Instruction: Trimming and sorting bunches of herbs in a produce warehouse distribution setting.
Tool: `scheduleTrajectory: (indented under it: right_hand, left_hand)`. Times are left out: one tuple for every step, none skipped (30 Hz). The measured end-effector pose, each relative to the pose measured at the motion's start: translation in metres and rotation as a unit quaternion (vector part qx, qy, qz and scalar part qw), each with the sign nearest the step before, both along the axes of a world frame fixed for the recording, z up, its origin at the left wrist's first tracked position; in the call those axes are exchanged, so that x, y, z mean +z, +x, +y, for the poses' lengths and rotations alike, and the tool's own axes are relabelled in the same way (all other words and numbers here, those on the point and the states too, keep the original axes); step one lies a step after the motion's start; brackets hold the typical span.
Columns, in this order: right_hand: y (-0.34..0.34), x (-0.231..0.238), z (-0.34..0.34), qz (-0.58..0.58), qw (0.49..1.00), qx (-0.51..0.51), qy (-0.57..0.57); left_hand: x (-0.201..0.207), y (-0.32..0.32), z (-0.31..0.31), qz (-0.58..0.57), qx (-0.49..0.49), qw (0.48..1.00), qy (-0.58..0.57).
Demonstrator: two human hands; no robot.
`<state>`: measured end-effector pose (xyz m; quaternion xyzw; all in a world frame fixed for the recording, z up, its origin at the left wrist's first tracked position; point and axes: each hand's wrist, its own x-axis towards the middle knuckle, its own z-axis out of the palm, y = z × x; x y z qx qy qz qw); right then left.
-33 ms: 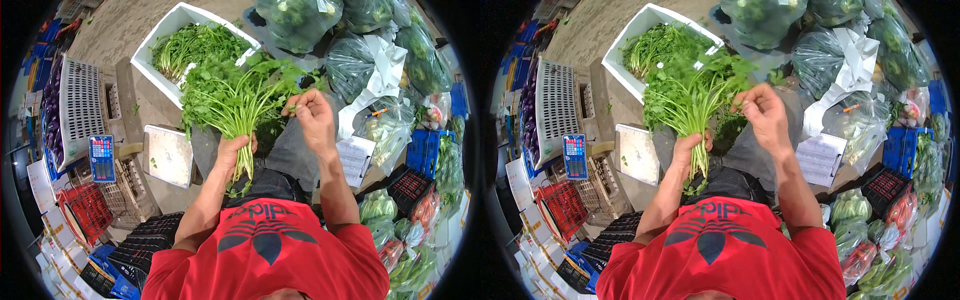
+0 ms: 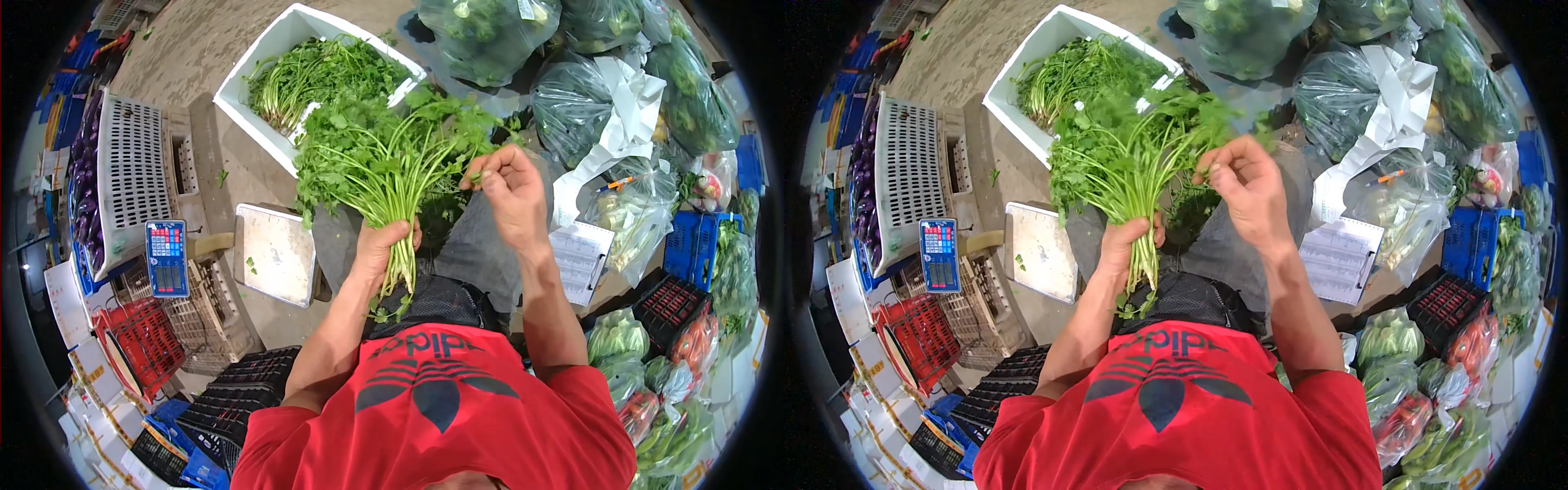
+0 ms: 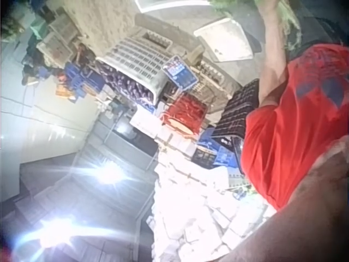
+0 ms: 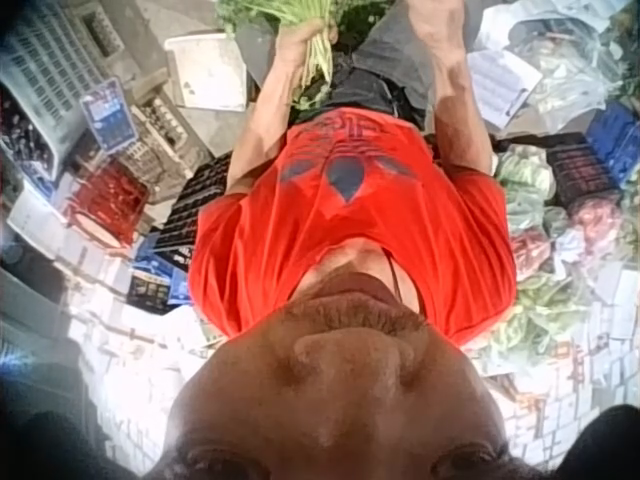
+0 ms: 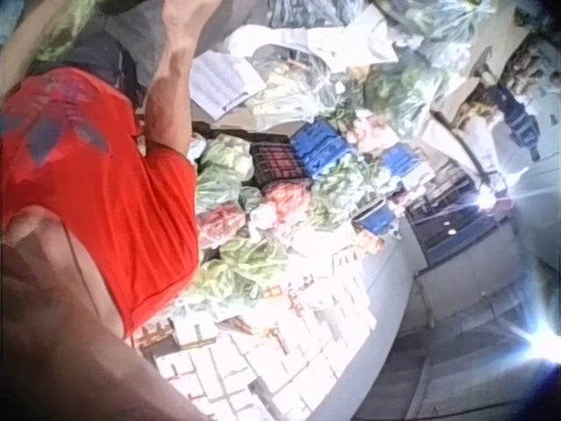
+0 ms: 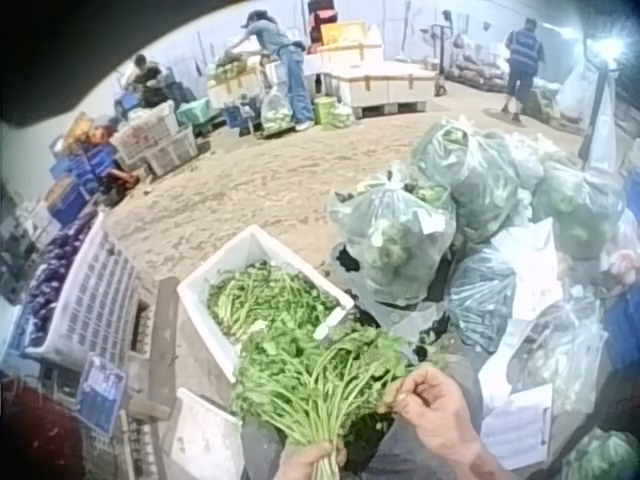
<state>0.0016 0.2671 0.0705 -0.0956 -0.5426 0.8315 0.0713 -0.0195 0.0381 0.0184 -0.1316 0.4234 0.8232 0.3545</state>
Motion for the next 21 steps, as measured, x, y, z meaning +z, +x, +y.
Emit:
scheduleTrajectory:
  right_hand:
    - [0.000, 0.001, -0.002, 0.006, 1.000, 0.004, -0.006]
    - [0.001, 0.003, -0.005, 0.007, 1.000, 0.018, 0.021]
    - [0.003, 0.007, -0.010, 0.008, 0.998, 0.032, 0.047]
    - [0.004, 0.010, -0.018, 0.009, 0.998, 0.024, 0.051]
    - [0.007, 0.015, -0.020, 0.009, 0.998, 0.025, 0.051]
    - [0.009, 0.019, -0.022, 0.009, 0.995, 0.013, 0.099]
    - [0.009, 0.022, -0.022, 0.009, 0.989, 0.000, 0.148]
    - [0.010, 0.021, -0.020, 0.010, 0.989, 0.000, 0.148]
    - [0.011, 0.020, -0.017, 0.003, 0.986, -0.022, 0.164]
    - [0.013, 0.018, -0.014, -0.004, 0.983, -0.044, 0.178]
    - [0.014, 0.014, -0.011, -0.021, 0.979, -0.046, 0.200]
    - [0.015, 0.009, -0.009, -0.021, 0.979, -0.045, 0.200]
    - [0.015, 0.006, -0.009, -0.024, 0.986, -0.048, 0.157]
    - [0.014, 0.004, -0.008, -0.026, 0.992, -0.051, 0.114]
    - [0.013, 0.003, -0.008, -0.027, 0.992, -0.051, 0.115]
    - [0.011, 0.002, -0.010, -0.003, 0.995, -0.068, 0.076]
    - [0.010, 0.002, -0.011, 0.021, 0.995, -0.085, 0.038]
    - [0.008, 0.003, -0.009, 0.020, 0.995, -0.086, 0.037]
    - [0.005, 0.006, -0.008, 0.014, 0.996, -0.087, 0.031]
    - [0.002, 0.008, -0.007, 0.008, 0.996, -0.089, 0.025]
    - [-0.001, 0.007, -0.005, 0.007, 0.996, -0.090, 0.025]
  left_hand:
    - [0.005, 0.001, 0.003, 0.009, 0.001, 0.999, -0.041]
    - [0.008, 0.001, 0.006, 0.017, 0.002, 0.997, -0.081]
    - [0.005, 0.002, 0.006, 0.050, -0.004, 0.996, -0.068]
    - [0.007, 0.002, 0.009, 0.061, 0.002, 0.994, -0.085]
    - [0.008, 0.002, 0.011, 0.072, 0.009, 0.992, -0.103]
    - [0.006, 0.001, 0.011, 0.066, 0.018, 0.991, -0.112]
    - [0.008, 0.000, 0.014, 0.065, 0.034, 0.990, -0.120]
    - [0.011, -0.001, 0.017, 0.064, 0.050, 0.988, -0.127]
    - [0.006, -0.001, 0.019, 0.063, 0.076, 0.986, -0.135]
    - [0.007, -0.002, 0.017, 0.041, 0.070, 0.989, -0.124]
    - [0.007, -0.003, 0.014, 0.019, 0.063, 0.991, -0.112]
    - [-0.001, -0.003, 0.011, 0.021, 0.067, 0.996, -0.060]
    - [-0.002, -0.003, 0.009, 0.022, 0.063, 0.997, -0.048]
    - [-0.004, -0.002, 0.007, 0.023, 0.058, 0.997, -0.037]
    - [-0.006, -0.001, 0.007, 0.027, 0.057, 0.997, -0.039]
    - [-0.002, -0.002, 0.008, 0.026, 0.044, 0.998, -0.041]
    - [0.002, -0.003, 0.010, 0.026, 0.032, 0.998, -0.042]
    - [0.006, -0.001, 0.012, 0.032, 0.030, 0.997, -0.066]
    - [0.007, 0.000, 0.012, 0.032, 0.030, 0.997, -0.066]
    - [0.007, 0.000, 0.013, 0.031, 0.027, 0.997, -0.064]
    - [0.008, 0.001, 0.012, 0.030, 0.024, 0.997, -0.061]
